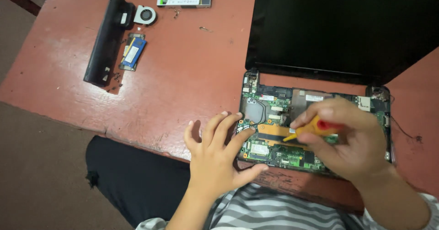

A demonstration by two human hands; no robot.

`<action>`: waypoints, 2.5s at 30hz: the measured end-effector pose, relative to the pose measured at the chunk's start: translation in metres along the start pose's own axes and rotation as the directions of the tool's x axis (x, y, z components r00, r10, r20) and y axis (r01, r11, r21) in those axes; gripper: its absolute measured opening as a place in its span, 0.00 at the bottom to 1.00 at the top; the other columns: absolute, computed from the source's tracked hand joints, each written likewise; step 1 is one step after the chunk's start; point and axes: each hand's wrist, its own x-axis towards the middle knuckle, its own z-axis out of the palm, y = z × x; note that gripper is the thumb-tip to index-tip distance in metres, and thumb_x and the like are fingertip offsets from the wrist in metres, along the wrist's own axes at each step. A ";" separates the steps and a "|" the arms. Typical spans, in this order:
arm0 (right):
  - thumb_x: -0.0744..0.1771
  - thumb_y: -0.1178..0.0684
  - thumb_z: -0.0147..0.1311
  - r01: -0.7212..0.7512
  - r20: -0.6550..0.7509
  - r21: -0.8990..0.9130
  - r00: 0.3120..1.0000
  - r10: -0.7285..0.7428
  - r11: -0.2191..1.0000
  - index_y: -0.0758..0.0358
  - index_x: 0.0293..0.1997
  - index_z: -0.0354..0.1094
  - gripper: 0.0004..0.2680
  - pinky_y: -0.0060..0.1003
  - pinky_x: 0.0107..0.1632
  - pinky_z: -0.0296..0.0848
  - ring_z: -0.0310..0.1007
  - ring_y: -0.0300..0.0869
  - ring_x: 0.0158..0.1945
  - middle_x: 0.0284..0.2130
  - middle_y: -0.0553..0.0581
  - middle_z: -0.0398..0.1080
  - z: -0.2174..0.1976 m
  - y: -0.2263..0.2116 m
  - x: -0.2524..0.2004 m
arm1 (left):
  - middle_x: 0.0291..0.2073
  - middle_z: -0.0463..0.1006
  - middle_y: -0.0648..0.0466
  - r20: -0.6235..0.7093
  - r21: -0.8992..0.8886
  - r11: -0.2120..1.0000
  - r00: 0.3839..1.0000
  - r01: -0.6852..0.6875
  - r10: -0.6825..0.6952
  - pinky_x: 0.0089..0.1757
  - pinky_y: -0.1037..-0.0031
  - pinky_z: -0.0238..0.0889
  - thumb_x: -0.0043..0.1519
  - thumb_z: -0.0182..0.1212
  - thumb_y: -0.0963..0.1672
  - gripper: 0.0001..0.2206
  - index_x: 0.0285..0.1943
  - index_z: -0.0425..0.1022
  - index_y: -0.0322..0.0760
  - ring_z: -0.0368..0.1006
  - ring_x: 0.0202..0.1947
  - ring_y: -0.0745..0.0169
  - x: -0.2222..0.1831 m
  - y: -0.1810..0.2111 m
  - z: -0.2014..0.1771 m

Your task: Repairing a laptop by manipulating internal cables and using a screwdriver

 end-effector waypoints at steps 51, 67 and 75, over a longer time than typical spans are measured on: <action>0.71 0.50 0.39 -0.131 0.089 0.186 0.989 0.116 0.974 0.53 0.43 0.40 0.08 0.34 0.38 0.72 0.70 0.43 0.35 0.31 0.59 0.70 0.016 -0.032 0.037 | 0.59 0.73 0.56 -0.007 -0.004 1.000 1.000 0.006 -0.006 0.58 0.38 0.44 0.54 0.55 0.64 0.26 0.49 0.77 0.54 0.68 0.62 0.53 0.000 0.001 -0.001; 0.73 0.53 0.34 -0.151 0.121 0.411 0.987 0.110 0.899 0.60 0.48 0.57 0.06 0.36 0.48 0.71 0.65 0.40 0.41 0.36 0.54 0.64 0.018 -0.039 0.025 | 0.53 0.75 0.50 0.054 -0.265 0.962 0.995 -0.063 0.080 0.59 0.53 0.52 0.60 0.62 0.48 0.18 0.54 0.73 0.35 0.70 0.56 0.48 0.035 0.049 0.031; 0.72 0.47 0.42 -0.117 -0.028 0.418 0.990 0.141 0.901 0.55 0.45 0.47 0.08 0.39 0.42 0.61 0.56 0.44 0.33 0.22 0.54 0.61 0.021 -0.034 0.022 | 0.56 0.73 0.50 0.124 -0.237 0.968 0.985 -0.089 0.121 0.54 0.48 0.53 0.60 0.64 0.49 0.14 0.47 0.80 0.36 0.67 0.59 0.47 0.042 0.048 0.036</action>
